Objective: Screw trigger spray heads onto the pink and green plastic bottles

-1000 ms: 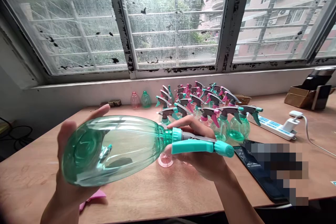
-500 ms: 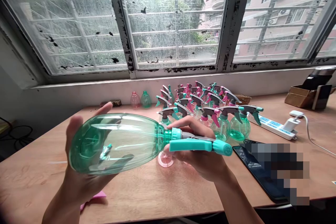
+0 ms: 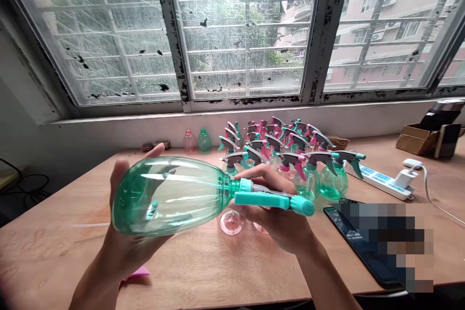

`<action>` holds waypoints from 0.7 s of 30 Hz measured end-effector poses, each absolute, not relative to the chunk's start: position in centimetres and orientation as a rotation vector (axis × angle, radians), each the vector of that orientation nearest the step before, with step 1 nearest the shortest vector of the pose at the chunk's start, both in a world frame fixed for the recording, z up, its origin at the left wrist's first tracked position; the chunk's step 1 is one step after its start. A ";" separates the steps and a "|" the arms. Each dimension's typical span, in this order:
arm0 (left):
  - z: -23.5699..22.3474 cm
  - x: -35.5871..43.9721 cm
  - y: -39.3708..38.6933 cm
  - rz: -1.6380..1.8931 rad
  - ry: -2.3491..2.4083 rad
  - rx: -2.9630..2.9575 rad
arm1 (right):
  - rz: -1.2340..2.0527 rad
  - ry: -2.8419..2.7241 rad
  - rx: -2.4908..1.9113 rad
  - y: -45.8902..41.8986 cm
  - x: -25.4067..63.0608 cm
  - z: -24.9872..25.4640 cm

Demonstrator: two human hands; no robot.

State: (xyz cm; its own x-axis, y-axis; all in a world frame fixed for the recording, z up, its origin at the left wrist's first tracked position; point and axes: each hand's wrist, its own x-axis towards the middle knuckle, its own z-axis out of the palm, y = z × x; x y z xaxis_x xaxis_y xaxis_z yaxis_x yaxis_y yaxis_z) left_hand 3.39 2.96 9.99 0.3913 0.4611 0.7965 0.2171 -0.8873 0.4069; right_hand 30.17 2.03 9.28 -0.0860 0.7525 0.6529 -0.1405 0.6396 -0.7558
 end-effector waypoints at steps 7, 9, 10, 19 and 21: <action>10.2 3.7 2.5 1.486 0.760 2.336 | 0.803 -1.478 -0.548 1.9 30.2 9.2; 10.4 3.7 2.5 1.499 0.769 2.335 | 0.814 -1.484 -0.551 1.9 30.3 9.2; 10.4 3.6 2.6 1.497 0.762 2.337 | 0.818 -1.483 -0.553 1.8 30.3 9.2; 10.1 3.5 3.3 1.519 0.580 2.361 | 0.872 -1.471 -0.507 1.9 30.3 9.3; 10.2 3.6 3.1 1.505 0.628 2.347 | 0.876 -1.488 -0.511 1.8 30.3 9.3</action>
State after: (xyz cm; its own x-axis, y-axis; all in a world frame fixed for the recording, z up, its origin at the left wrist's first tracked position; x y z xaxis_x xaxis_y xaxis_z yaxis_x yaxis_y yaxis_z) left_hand 3.58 3.15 10.24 0.3621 0.5008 0.7862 0.2062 -0.8656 0.4563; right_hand 30.28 1.82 9.30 -0.1293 0.7617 0.6350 -0.1860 0.6103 -0.7700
